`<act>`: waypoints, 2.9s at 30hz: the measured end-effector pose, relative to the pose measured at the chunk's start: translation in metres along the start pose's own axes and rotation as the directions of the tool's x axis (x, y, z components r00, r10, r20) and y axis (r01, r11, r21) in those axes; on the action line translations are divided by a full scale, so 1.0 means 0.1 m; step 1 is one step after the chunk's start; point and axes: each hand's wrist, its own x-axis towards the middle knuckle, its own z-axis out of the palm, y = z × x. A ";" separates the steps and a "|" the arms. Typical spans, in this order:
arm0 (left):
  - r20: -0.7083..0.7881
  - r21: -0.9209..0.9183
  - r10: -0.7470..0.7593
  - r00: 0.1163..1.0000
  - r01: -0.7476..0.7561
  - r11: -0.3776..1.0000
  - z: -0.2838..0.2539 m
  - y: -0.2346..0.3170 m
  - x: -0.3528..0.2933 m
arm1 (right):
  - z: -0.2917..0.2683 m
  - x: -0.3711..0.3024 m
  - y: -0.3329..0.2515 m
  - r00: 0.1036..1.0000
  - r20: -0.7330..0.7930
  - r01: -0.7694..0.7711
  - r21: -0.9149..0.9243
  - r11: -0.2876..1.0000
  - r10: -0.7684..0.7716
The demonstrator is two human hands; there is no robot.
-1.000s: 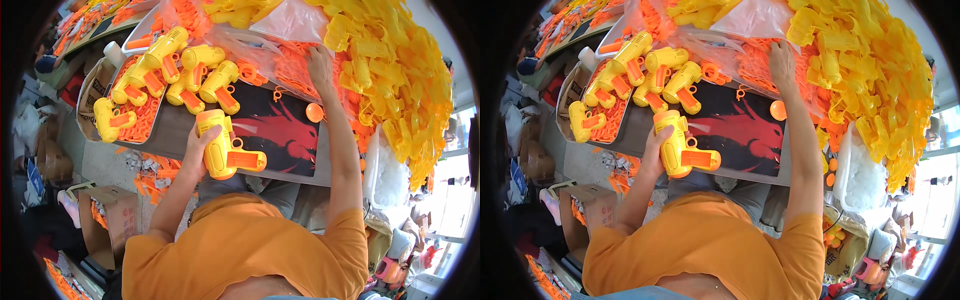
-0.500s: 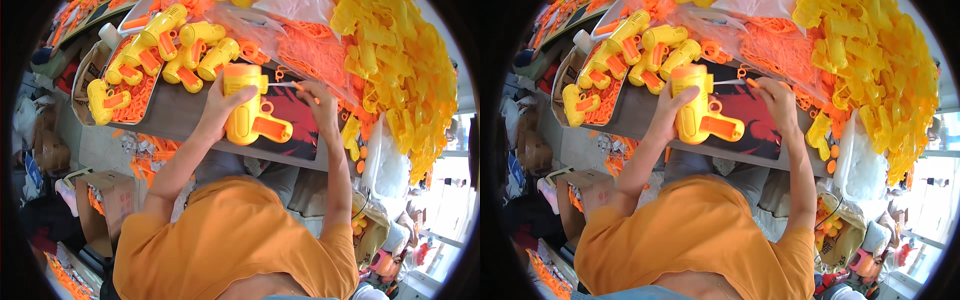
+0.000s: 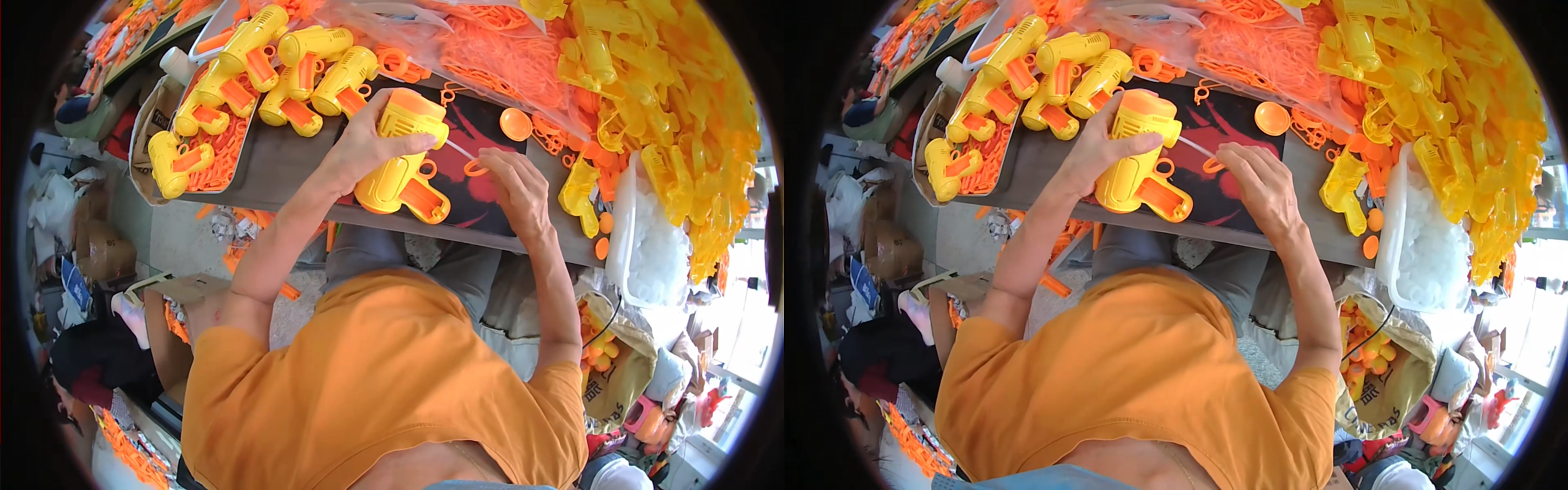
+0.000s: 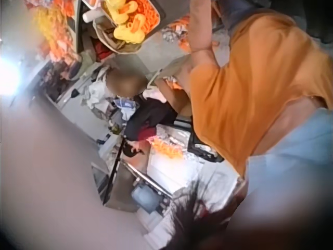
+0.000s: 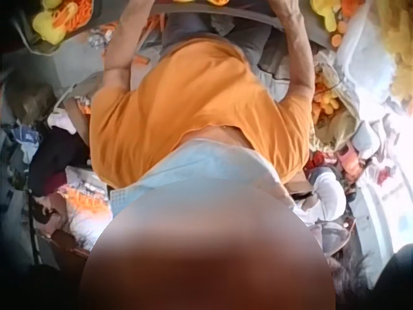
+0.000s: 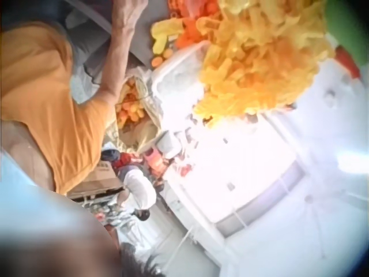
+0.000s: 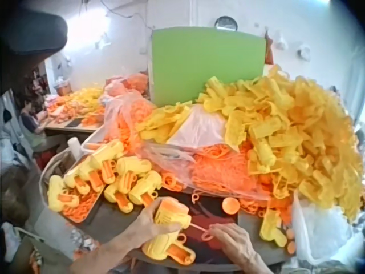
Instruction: Assembling and inspecting bright yellow plastic toy guns at a factory workbench.
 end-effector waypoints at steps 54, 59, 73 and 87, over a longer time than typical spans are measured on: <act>-0.091 0.242 0.513 0.854 -0.480 0.843 0.36 -0.67 0.20 | 0.99 -0.03 -0.57 0.591 0.162 -0.369 0.925 0.087 0.790; -0.119 0.253 0.399 0.909 -0.361 0.898 0.17 -0.48 0.20 | 0.82 0.19 -0.46 0.636 0.335 -0.520 0.852 0.066 0.695; 0.248 0.866 0.347 0.904 -0.367 0.338 -0.31 -0.50 -0.38 | 1.14 0.70 1.19 0.956 0.288 0.148 -0.636 0.757 0.056; 0.196 0.442 0.318 0.928 -0.373 0.816 0.03 -0.78 0.03 | 0.25 0.12 -0.07 0.715 0.291 -0.699 0.313 0.642 0.636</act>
